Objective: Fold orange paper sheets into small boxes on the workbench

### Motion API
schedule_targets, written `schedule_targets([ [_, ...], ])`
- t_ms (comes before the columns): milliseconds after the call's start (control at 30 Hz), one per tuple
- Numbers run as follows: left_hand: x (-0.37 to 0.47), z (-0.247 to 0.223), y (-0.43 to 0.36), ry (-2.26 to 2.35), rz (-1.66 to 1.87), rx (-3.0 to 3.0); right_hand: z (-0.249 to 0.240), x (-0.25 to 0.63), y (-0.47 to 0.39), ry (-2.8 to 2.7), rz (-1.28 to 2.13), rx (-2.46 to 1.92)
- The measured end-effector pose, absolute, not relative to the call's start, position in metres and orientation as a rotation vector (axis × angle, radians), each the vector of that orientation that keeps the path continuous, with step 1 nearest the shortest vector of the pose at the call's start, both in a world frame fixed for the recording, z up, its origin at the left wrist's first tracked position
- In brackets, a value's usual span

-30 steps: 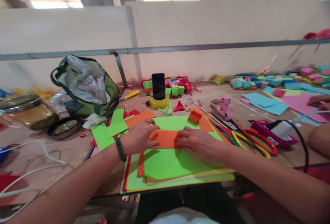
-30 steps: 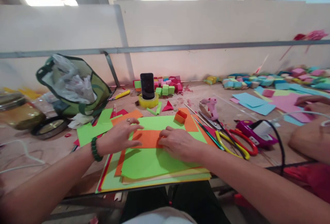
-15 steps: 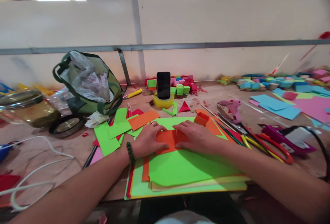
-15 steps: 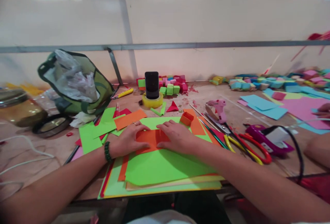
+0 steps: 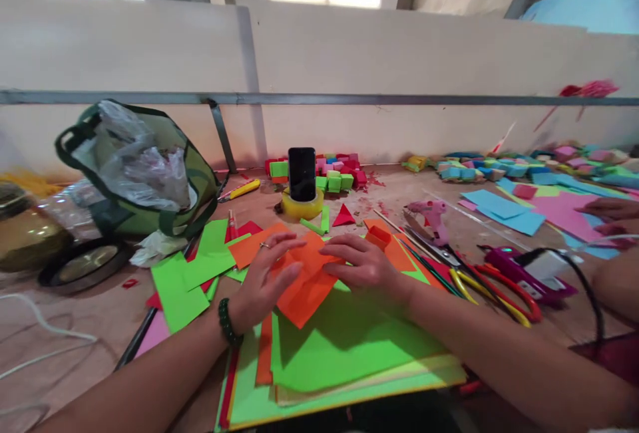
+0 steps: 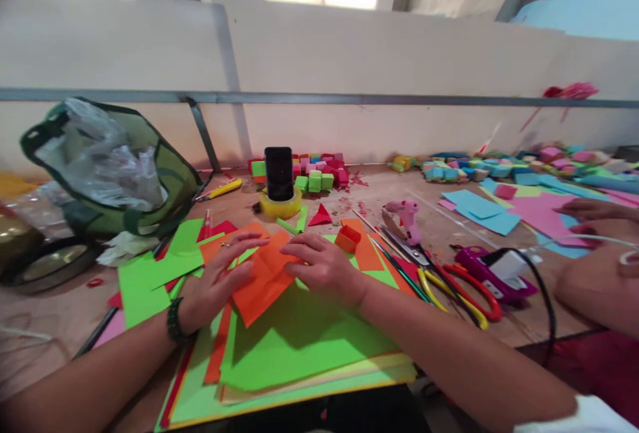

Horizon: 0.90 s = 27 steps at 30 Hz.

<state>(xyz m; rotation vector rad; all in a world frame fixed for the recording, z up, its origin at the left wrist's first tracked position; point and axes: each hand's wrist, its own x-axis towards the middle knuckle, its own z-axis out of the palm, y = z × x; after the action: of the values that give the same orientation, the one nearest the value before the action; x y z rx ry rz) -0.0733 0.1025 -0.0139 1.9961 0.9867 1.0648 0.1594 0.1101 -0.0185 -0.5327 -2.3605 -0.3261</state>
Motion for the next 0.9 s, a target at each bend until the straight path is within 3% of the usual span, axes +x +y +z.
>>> schedule_targets([
  [167, -0.075, -0.023, 0.122, 1.098, 0.812, 1.565, -0.012, 0.165, 0.108, -2.352, -0.366, -0.398],
  [333, -0.076, -0.024, 0.127, 1.258, 0.949, 1.617, -0.011, 0.168, 0.108, -2.274, -0.382, -0.413],
  [567, -0.077, -0.023, 0.128, 1.015, 0.886, 1.127, -0.017, 0.173, 0.114, -2.259, -0.352, -0.514],
  [800, -0.077, -0.023, 0.130, 0.982, 1.009, 1.198, -0.024, 0.162, 0.109, -2.421, -0.479, -0.545],
  [900, -0.078, -0.024, 0.132, 1.010, 0.990, 1.304, -0.024, 0.161, 0.110, -2.446, -0.350, -0.496],
])
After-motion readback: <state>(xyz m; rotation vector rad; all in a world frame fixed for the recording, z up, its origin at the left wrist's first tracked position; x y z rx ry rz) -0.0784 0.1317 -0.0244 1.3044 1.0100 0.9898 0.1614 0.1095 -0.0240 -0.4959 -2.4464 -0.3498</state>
